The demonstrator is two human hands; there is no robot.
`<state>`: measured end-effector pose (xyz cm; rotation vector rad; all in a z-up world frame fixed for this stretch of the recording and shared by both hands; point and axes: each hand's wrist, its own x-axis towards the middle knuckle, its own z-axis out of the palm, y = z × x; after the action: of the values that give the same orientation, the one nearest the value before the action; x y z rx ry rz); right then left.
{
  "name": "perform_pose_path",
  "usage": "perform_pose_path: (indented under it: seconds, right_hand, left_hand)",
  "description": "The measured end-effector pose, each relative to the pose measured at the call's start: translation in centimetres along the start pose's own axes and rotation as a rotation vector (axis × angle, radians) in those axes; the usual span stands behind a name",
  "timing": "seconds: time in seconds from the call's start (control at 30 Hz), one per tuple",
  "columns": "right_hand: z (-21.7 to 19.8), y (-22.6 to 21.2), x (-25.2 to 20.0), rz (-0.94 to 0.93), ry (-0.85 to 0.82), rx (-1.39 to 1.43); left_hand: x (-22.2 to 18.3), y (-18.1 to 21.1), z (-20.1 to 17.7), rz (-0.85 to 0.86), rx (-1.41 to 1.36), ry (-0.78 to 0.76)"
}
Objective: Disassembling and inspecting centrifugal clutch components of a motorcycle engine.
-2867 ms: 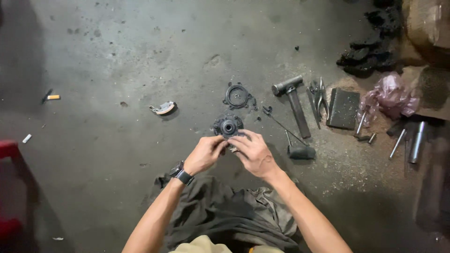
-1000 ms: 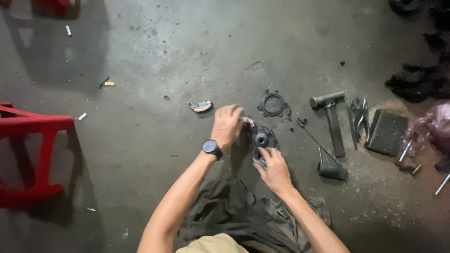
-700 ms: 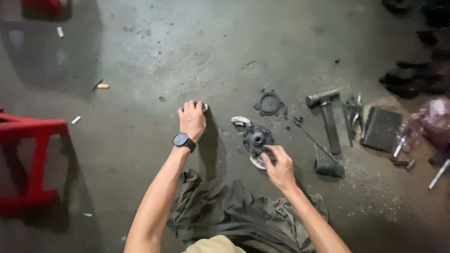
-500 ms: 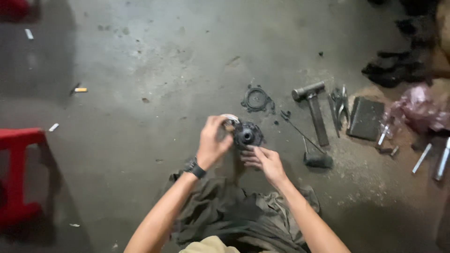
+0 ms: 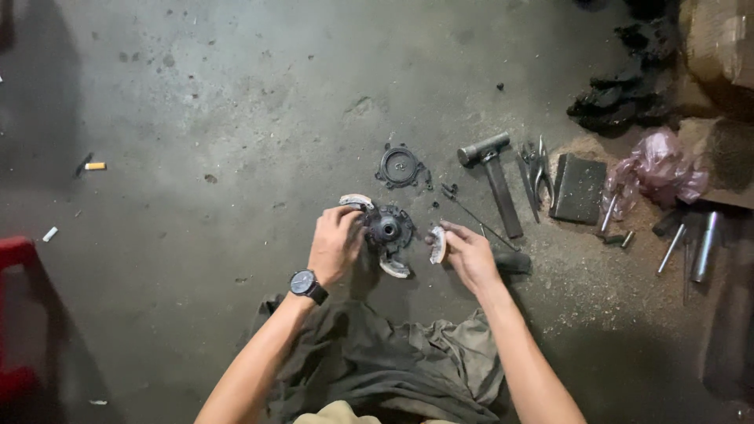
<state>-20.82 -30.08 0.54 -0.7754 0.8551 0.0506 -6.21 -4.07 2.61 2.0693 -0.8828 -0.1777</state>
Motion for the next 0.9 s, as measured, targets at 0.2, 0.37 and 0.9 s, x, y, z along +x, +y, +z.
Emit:
perform_pose_path:
  seconds: [0.2, 0.37, 0.9]
  right_hand:
    - [4.3, 0.8, -0.4, -0.481, 0.074, -0.913]
    - [6.4, 0.8, -0.9, -0.847, -0.056, -1.481]
    - [6.4, 1.1, -0.9, -0.773, -0.033, -1.584]
  left_hand:
    - [1.1, -1.7, 0.6, -0.058, 0.226, 0.022]
    - [2.7, -2.1, 1.8, -0.067, 0.377, -0.110]
    - [2.9, -4.0, 2.5, -0.020, 0.485, -0.117]
